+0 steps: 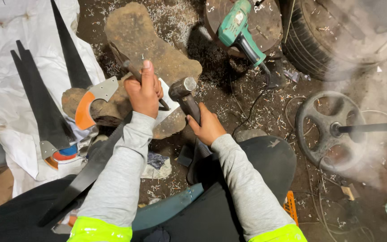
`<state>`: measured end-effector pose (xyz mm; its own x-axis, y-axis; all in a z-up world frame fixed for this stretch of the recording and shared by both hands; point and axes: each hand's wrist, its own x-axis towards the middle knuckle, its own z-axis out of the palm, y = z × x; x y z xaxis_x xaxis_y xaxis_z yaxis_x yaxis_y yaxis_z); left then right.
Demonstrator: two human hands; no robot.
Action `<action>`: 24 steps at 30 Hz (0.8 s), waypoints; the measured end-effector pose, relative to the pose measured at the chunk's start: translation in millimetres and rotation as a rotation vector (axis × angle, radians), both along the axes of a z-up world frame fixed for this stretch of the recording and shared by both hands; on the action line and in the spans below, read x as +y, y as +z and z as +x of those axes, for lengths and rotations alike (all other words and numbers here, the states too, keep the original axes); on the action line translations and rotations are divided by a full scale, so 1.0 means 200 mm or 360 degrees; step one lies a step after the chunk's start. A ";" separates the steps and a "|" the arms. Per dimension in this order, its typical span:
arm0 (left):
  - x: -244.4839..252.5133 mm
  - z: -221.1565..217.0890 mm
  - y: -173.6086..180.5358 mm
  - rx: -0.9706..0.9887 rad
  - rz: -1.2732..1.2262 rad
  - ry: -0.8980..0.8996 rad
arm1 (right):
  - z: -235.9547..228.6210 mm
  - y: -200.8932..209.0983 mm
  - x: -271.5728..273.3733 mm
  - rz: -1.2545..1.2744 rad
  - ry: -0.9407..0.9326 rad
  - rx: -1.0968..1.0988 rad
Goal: The person aligns a metal saw blade with a plastic handle, uses a hammer and punch to mark and set fasteners, then uses a power drill to secure the blade to the handle. The person wipes the blade with a cloth after assembly.
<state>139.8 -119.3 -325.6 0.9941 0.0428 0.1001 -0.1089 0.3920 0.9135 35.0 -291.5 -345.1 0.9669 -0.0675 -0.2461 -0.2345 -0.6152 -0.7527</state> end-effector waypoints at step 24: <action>-0.01 -0.03 0.02 -0.0129 0.0115 -0.0072 | 0.00 0.00 0.00 0.0002 0.0009 -0.0099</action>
